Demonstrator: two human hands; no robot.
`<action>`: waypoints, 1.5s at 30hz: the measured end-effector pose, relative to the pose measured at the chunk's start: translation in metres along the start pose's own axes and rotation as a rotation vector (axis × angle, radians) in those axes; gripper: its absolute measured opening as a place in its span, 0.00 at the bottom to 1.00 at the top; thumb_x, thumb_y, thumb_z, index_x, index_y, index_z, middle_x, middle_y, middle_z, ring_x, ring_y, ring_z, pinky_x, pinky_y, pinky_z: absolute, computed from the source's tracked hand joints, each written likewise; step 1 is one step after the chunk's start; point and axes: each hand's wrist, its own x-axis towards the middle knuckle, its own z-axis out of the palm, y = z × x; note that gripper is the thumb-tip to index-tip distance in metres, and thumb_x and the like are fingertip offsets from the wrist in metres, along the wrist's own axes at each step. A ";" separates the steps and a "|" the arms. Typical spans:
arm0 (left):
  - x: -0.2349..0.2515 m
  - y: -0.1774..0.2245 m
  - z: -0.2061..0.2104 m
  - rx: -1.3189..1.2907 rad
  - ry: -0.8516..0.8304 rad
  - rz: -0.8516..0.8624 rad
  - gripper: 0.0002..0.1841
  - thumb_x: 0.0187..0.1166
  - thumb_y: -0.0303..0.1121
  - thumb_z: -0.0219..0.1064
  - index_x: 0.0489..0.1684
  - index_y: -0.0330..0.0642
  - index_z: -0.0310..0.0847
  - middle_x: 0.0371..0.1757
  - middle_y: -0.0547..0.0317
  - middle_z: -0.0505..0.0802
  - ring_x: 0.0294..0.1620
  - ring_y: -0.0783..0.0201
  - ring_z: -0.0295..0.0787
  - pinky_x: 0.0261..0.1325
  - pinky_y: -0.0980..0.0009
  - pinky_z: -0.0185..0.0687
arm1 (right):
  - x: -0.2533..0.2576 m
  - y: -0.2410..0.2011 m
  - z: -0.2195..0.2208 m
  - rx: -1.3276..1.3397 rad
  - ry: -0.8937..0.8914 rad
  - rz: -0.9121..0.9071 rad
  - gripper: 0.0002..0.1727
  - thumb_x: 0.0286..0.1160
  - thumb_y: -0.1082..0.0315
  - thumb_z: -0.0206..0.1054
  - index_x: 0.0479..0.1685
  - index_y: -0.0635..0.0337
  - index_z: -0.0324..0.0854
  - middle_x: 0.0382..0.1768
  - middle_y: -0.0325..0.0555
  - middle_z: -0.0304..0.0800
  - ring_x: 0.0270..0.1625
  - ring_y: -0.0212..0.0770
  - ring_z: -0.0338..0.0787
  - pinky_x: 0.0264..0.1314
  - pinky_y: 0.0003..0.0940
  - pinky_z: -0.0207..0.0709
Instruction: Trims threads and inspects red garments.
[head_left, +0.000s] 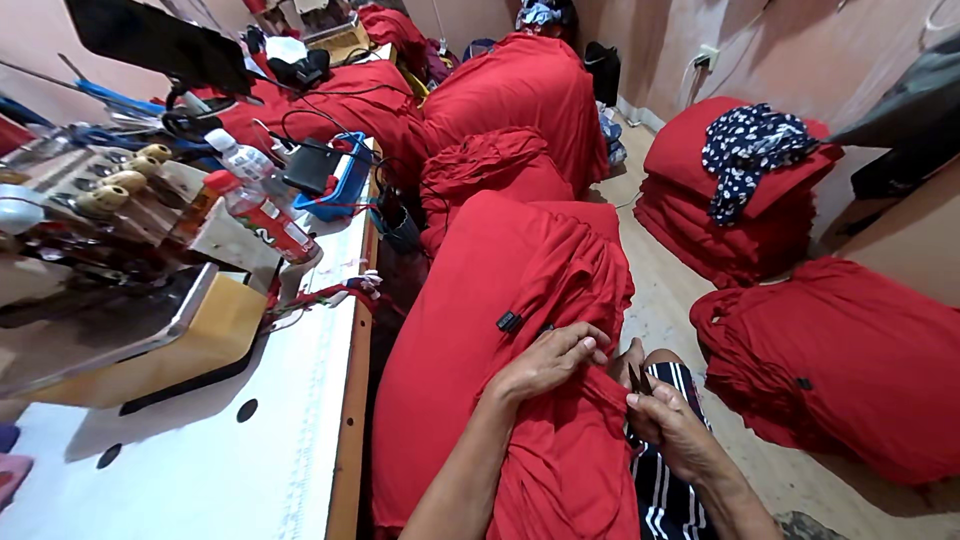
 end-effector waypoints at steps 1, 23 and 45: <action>0.000 0.001 0.000 0.012 -0.004 -0.005 0.21 0.93 0.33 0.42 0.66 0.30 0.79 0.53 0.53 0.91 0.48 0.74 0.84 0.56 0.74 0.78 | 0.000 0.000 0.000 0.010 0.006 0.003 0.11 0.73 0.73 0.52 0.34 0.44 0.77 0.11 0.18 0.66 0.12 0.14 0.61 0.15 0.12 0.55; -0.001 -0.006 0.001 0.121 0.056 0.134 0.15 0.88 0.32 0.57 0.43 0.28 0.87 0.39 0.53 0.91 0.40 0.73 0.83 0.51 0.73 0.76 | 0.002 0.005 -0.001 0.092 0.070 0.038 0.14 0.74 0.75 0.48 0.32 0.47 0.76 0.12 0.21 0.68 0.12 0.15 0.62 0.15 0.12 0.56; -0.004 -0.005 0.003 0.265 0.008 0.212 0.09 0.74 0.25 0.70 0.42 0.26 0.90 0.56 0.35 0.89 0.59 0.50 0.85 0.66 0.61 0.76 | 0.004 0.002 0.000 0.069 0.061 0.009 0.13 0.76 0.75 0.48 0.35 0.46 0.76 0.14 0.21 0.70 0.13 0.15 0.63 0.16 0.11 0.58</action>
